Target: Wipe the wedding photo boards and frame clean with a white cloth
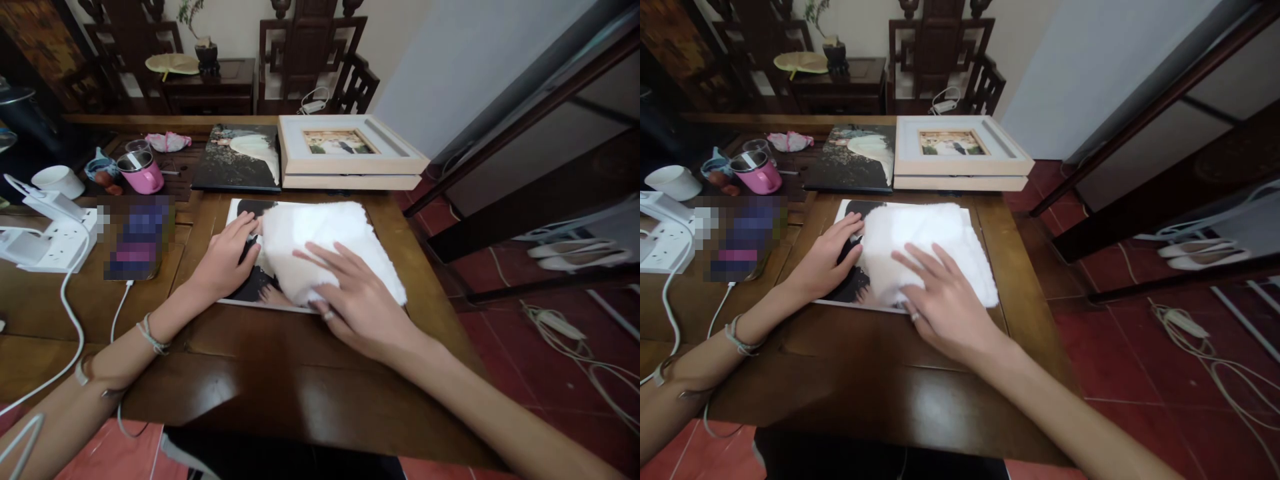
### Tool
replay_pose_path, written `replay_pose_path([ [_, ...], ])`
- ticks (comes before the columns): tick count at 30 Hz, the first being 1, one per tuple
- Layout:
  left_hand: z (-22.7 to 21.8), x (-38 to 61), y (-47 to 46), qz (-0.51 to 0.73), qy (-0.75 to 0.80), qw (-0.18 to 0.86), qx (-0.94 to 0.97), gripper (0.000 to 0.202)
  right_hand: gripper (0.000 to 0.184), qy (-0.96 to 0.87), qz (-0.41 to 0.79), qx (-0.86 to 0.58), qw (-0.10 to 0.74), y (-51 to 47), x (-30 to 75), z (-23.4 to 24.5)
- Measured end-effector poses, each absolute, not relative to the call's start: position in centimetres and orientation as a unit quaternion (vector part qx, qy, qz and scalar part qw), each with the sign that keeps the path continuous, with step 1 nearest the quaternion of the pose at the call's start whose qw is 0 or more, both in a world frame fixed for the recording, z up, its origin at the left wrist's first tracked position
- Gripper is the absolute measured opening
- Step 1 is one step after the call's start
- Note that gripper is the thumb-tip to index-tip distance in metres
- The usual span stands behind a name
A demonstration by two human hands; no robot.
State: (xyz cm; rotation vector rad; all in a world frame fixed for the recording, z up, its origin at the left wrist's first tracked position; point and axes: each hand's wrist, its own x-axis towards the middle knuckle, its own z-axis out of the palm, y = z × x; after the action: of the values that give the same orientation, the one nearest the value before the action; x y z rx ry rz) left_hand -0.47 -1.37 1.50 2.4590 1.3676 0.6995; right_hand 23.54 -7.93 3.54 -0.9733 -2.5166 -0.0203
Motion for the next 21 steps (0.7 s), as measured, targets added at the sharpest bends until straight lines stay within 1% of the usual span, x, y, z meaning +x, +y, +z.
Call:
replay_pose_path([
  [4,1.1,-0.5,-0.1,0.242,0.462,0.118,0.845,0.043,0.024,-0.916,0.017,-0.319,0.242,-9.9,24.1,3.3],
  [8,1.4,-0.8,-0.4,0.235,0.47,0.119,0.843,0.043,0.023,-0.925,0.035,-0.305,0.223,-9.6,24.5,3.5],
  [17,0.7,-0.2,-2.5,0.238,0.475,0.124,0.838,0.044,0.02,-0.899,-0.025,-0.373,0.228,-3.6,24.0,2.1],
  [21,0.6,0.1,-2.2,0.238,0.474,0.125,0.839,0.044,0.023,-0.897,-0.025,-0.382,0.222,-4.2,23.1,2.1],
])
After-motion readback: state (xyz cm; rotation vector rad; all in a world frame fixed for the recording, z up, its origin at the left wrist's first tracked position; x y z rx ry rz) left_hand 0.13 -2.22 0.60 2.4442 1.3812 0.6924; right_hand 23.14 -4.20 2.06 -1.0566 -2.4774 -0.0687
